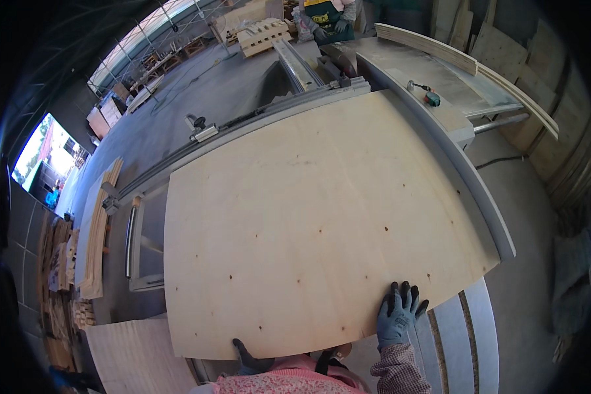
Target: The person carries a large plywood sheet to a panel saw and positions it for cutting. They guide the sheet through the saw blade with both hands while a coworker assists on the opposite side. The person maintains steady pressure and alignment as the sheet is cut.
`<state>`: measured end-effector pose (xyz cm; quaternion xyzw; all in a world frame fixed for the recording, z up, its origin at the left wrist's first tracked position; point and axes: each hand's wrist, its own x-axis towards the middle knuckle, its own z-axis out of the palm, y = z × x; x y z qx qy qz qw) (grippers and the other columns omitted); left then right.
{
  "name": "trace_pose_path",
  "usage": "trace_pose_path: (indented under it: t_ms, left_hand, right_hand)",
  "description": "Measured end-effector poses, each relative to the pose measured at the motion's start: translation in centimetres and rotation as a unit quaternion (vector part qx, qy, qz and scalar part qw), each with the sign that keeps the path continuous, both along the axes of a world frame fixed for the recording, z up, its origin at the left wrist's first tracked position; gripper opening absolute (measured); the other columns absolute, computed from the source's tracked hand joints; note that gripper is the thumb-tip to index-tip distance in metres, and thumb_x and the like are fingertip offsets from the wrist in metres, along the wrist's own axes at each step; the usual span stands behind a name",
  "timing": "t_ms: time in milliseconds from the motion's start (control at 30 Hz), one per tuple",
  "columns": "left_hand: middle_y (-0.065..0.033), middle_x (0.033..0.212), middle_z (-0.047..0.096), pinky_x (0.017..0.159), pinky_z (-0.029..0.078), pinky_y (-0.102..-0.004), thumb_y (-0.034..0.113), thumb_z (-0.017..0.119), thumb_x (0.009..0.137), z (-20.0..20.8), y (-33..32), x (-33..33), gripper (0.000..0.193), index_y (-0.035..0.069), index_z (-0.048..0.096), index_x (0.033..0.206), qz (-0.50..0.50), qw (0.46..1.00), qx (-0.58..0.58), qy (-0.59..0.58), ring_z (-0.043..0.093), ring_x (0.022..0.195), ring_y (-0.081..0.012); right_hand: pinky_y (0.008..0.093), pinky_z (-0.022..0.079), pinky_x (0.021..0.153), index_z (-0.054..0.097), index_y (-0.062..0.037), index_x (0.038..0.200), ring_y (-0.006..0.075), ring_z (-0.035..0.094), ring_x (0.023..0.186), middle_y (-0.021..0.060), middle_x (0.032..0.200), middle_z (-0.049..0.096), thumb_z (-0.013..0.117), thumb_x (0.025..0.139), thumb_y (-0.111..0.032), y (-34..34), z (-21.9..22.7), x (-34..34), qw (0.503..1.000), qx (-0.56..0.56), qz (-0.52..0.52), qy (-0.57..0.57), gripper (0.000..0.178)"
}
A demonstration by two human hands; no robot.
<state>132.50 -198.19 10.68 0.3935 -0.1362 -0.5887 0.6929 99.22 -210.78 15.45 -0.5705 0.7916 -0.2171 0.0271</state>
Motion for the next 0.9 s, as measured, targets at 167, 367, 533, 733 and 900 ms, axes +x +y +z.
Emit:
trace_pose_path:
  t_ms: [167, 367, 533, 733, 900]
  left_hand:
    - [-0.009, 0.139, 0.038, 0.106, 0.029, -0.043, 0.072, 0.031, 0.083, -1.1, -0.3, 0.6, 0.082, 0.01, 0.034, 0.137, 0.002, 0.998, -0.03, 0.061, 0.036, 0.127, -0.0273]
    - [-0.0081, 0.137, 0.04, 0.103, 0.033, -0.0467, 0.076, 0.034, 0.078, -1.5, -0.2, 1.2, 0.086, 0.014, 0.034, 0.137, 0.034, 0.995, 0.019, 0.089, 0.038, 0.125, -0.028]
    - [-0.006, 0.133, 0.045, 0.1, 0.037, -0.0423, 0.074, 0.034, 0.08, 0.9, -0.5, 0.1, 0.081, 0.014, 0.04, 0.133, 0.009, 0.993, 0.031, 0.115, 0.043, 0.121, -0.0247]
    - [-0.0033, 0.126, 0.053, 0.095, 0.043, -0.0378, 0.069, 0.04, 0.082, 0.5, -0.4, 0.0, 0.073, 0.014, 0.044, 0.13, 0.023, 0.986, 0.024, 0.163, 0.053, 0.11, -0.0203]
    - [-0.0029, 0.126, 0.053, 0.096, 0.042, -0.0377, 0.064, 0.042, 0.085, -1.5, -0.3, 0.3, 0.067, 0.013, 0.046, 0.128, 0.04, 0.971, 0.011, 0.236, 0.051, 0.113, -0.0211]
  right_hand:
    - [0.0547, 0.012, 0.109, 0.06, -0.0193, 0.116, 0.0286, 0.037, 0.127, 0.0064, 0.129, 0.05, 0.057, 0.081, -0.025, 0.0, -0.7, 0.1, 0.999, -0.027, 0.008, 0.024, 0.035]
    - [0.0533, 0.009, 0.11, 0.059, -0.0199, 0.118, 0.0274, 0.034, 0.129, 0.0063, 0.131, 0.049, 0.054, 0.084, -0.028, -0.1, 0.0, 0.5, 1.0, -0.011, 0.008, 0.008, 0.035]
    - [0.0516, 0.007, 0.111, 0.057, -0.0202, 0.12, 0.0268, 0.032, 0.13, 0.0055, 0.133, 0.047, 0.052, 0.085, -0.029, 0.0, 0.1, 0.7, 1.0, 0.018, -0.003, 0.012, 0.037]
    - [0.0511, 0.006, 0.111, 0.057, -0.0223, 0.12, 0.0248, 0.031, 0.131, 0.003, 0.134, 0.046, 0.054, 0.082, -0.03, -0.6, -1.4, 0.3, 1.0, 0.013, -0.01, 0.017, 0.039]
    - [0.0496, 0.007, 0.111, 0.057, -0.0245, 0.12, 0.0236, 0.033, 0.131, 0.0011, 0.134, 0.047, 0.056, 0.08, -0.029, -1.2, -2.0, 0.1, 1.0, 0.002, -0.016, 0.019, 0.04]
